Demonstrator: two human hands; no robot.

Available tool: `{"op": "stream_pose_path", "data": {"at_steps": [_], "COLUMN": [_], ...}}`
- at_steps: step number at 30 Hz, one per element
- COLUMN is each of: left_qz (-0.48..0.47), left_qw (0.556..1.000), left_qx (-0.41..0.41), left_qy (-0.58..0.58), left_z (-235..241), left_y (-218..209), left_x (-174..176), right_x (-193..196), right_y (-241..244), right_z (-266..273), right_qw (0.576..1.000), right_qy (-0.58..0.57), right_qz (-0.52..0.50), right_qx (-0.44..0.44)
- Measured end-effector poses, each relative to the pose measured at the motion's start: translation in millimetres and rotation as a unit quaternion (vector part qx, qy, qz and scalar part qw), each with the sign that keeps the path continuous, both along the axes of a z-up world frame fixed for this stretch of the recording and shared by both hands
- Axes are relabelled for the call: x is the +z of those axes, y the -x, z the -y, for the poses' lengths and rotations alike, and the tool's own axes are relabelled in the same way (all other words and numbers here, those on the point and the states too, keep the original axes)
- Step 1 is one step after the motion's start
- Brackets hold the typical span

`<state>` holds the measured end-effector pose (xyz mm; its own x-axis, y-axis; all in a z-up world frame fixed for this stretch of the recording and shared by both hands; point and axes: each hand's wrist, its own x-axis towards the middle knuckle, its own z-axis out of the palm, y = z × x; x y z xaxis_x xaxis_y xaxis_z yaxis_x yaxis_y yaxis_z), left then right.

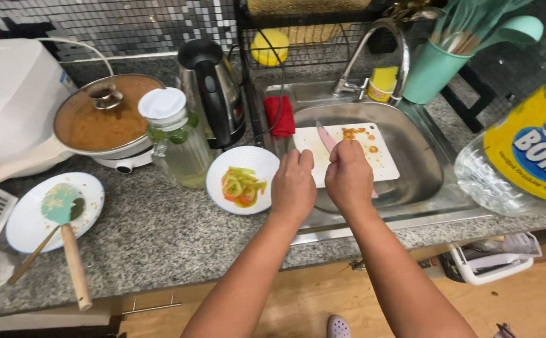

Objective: The person rinses sliced vegetables in a bowl under running water, then transfers them to a plate using a fork and knife. They also handle a cutting board and a spatula during the process.

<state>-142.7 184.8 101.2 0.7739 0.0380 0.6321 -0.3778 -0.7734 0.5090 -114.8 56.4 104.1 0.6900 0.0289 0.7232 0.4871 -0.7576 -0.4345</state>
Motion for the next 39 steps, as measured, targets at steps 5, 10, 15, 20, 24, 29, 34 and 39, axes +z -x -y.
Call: {"op": "stream_pose_path", "data": {"at_steps": [5,10,15,20,24,29,34,39], "left_qz": [-0.068,-0.146,-0.182,-0.12,-0.076,-0.061,-0.062,-0.09], "left_qw": [0.996,0.988,0.98,0.986,0.98,0.979,0.964,0.937], "left_qx": [-0.051,-0.043,0.027,0.11,0.183,0.195,0.257,0.329], "left_qy": [0.0,0.003,-0.075,-0.031,-0.003,0.01,0.019,0.067], "left_z": [41,70,68,16,-33,-81,-113,-135], "left_y": [-15,-20,-26,-17,-5,6,21,19], "left_x": [-24,-25,-32,-35,-47,-62,-63,-83], "right_x": [-11,-47,-43,-86,-47,-105,-134,-129], "right_y": [-9,-36,-40,-61,-33,-49,-60,-56], "right_z": [40,79,74,22,-44,-76,-79,-74], "right_qw": [1.0,0.998,0.949,0.948,0.846,0.85,0.865,0.851], "right_qy": [-0.022,0.029,0.192,0.031,-0.155,-0.168,-0.186,-0.23], "right_qz": [-0.011,-0.061,-0.24,-0.27,-0.494,-0.488,-0.455,-0.461], "right_qx": [0.004,0.014,0.069,0.165,0.127,0.108,0.098,0.106]}}
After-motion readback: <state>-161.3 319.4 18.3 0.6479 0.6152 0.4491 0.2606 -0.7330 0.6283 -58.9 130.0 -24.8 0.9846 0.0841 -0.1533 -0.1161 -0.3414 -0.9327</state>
